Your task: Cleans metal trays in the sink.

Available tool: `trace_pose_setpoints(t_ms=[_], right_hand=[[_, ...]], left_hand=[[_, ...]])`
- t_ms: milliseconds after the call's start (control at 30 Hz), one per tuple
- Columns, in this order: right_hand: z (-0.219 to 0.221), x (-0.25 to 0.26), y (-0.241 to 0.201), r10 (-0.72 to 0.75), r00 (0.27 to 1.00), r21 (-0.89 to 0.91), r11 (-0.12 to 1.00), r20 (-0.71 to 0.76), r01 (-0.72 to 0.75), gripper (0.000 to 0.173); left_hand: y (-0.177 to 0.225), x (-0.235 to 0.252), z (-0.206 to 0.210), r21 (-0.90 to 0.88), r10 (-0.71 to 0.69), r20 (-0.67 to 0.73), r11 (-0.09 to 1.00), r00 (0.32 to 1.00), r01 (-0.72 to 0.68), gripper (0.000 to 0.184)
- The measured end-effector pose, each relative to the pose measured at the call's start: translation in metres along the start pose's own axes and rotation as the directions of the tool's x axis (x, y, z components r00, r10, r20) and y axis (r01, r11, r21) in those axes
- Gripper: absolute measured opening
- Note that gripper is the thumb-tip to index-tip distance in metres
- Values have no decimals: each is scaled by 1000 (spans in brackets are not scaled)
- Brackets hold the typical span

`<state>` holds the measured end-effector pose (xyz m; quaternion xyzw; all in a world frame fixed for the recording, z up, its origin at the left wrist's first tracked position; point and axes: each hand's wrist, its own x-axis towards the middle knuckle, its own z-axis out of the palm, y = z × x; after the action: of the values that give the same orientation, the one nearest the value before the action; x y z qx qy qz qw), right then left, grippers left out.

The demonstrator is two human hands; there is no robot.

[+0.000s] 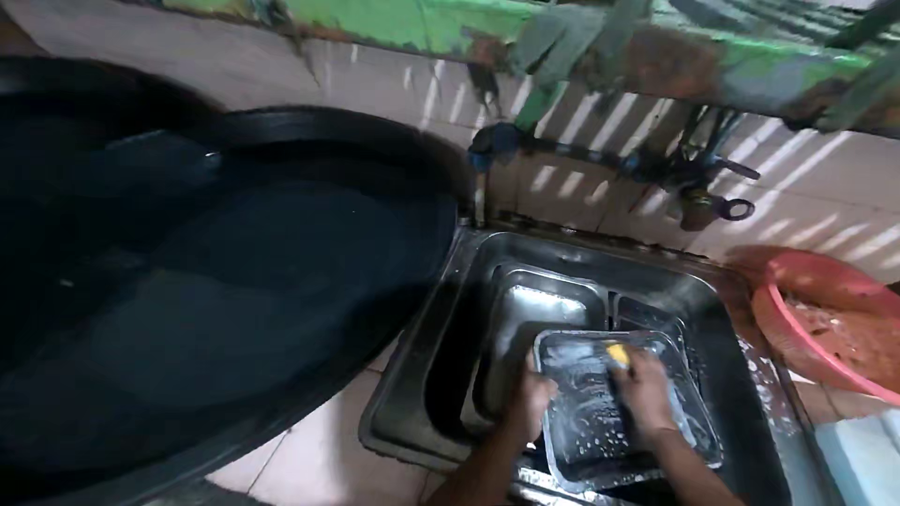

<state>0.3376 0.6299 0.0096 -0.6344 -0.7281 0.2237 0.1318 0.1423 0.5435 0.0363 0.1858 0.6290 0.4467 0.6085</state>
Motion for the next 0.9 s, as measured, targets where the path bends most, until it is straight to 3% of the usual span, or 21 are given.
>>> trace_pose_setpoints(t_ms=[100, 167, 267, 367, 433, 500, 567, 633, 767, 833, 900], right_hand=[[-11, 13, -6, 148, 989, -45, 988, -24, -149, 42], [-1, 5, -45, 76, 997, -54, 996, 33, -74, 40], [31, -15, -96, -90, 992, 122, 989, 83, 79, 35], [31, -31, -120, -3, 954, 326, 940, 299, -99, 31], [13, -45, -121, 7, 857, 224, 964, 515, -143, 36], [1, -61, -116, -38, 746, -18, 998, 665, 66, 40], [-9, -67, -107, -26, 694, -214, 942, 720, 257, 39], [-22, -52, -82, 44, 743, -316, 921, 668, 230, 35], [-54, -6, -4, 194, 894, -470, 882, 403, 20, 40], [-51, -1, -3, 202, 933, -455, 889, 297, -48, 40], [-27, -19, -36, 99, 955, -345, 939, 281, 4, 43]], left_hand=[[-5, 1, -3, -110, -11, 10, 994, 1000, 12, 100], [-6, 2, -6, -166, 18, 23, 986, 1000, -14, 86], [-7, 3, -9, -183, 82, 27, 980, 996, -76, 64], [-10, 6, -14, -262, 111, -33, 958, 993, -116, 57], [-10, 11, -15, -304, 97, -121, 944, 988, -130, 53], [-13, 17, -20, -204, 85, -169, 972, 982, -119, 73], [-12, 16, -19, -28, 97, -190, 994, 977, -104, 92], [-10, 18, -19, 87, 99, -209, 993, 973, -83, 93], [-11, 24, -28, 157, 30, -248, 988, 968, 9, 93], [-8, 24, -30, 136, 14, -242, 991, 970, 19, 95], [-8, 24, -31, 186, -9, -255, 981, 967, 58, 94]])
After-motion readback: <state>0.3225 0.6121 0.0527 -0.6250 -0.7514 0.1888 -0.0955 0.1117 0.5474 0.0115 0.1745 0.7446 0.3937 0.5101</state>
